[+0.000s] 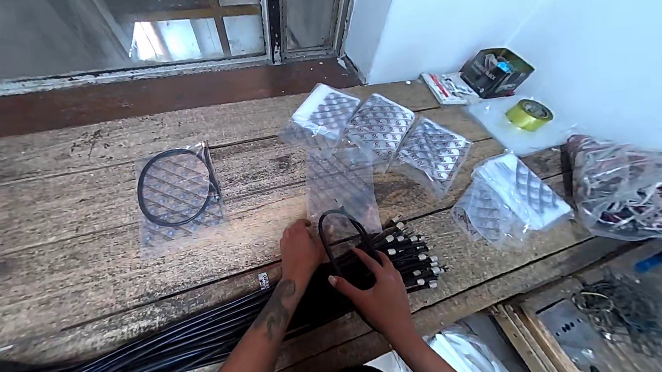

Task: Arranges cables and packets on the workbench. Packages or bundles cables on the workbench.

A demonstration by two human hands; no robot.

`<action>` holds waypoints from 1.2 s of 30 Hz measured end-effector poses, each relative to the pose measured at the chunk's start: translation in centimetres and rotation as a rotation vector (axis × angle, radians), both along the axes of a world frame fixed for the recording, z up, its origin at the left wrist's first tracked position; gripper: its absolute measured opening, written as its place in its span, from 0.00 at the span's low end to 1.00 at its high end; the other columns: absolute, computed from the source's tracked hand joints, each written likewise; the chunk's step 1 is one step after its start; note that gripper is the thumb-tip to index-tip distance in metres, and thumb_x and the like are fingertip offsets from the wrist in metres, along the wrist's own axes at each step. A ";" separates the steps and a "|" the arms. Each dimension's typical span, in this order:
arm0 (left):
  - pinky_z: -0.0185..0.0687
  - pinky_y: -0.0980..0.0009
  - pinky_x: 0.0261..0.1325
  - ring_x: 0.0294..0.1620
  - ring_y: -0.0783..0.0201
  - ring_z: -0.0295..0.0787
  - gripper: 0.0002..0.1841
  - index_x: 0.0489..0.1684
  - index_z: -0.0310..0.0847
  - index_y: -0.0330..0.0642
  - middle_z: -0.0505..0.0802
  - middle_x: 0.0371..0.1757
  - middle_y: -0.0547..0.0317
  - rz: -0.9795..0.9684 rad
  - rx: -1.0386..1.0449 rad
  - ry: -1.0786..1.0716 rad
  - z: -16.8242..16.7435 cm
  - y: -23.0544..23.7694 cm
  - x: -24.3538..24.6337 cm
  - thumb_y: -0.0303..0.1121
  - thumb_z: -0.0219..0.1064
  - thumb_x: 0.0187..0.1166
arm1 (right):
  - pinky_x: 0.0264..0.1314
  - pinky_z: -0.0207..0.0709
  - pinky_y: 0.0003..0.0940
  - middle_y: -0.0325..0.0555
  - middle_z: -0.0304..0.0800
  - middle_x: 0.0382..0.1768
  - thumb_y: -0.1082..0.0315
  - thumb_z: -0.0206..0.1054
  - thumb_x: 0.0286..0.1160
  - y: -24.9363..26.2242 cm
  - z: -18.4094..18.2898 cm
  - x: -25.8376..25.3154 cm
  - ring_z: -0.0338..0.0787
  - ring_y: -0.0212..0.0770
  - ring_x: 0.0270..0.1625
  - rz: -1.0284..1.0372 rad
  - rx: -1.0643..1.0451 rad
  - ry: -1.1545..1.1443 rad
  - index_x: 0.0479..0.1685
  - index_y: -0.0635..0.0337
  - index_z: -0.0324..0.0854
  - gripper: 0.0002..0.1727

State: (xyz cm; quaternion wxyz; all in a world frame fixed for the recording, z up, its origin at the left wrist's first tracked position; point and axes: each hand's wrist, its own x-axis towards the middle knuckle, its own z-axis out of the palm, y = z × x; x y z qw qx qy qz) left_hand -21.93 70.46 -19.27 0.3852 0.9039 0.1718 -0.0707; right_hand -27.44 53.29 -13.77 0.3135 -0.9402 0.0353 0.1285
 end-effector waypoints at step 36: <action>0.86 0.54 0.56 0.45 0.51 0.93 0.16 0.41 0.89 0.31 0.94 0.40 0.43 -0.232 -0.214 0.014 4.4 -3.8 -15.1 0.37 0.62 0.82 | 0.80 0.59 0.74 0.72 0.63 0.85 0.29 0.75 0.56 1.5 -1.6 -0.5 0.65 0.76 0.84 0.154 -0.177 -0.177 0.82 0.53 0.75 0.52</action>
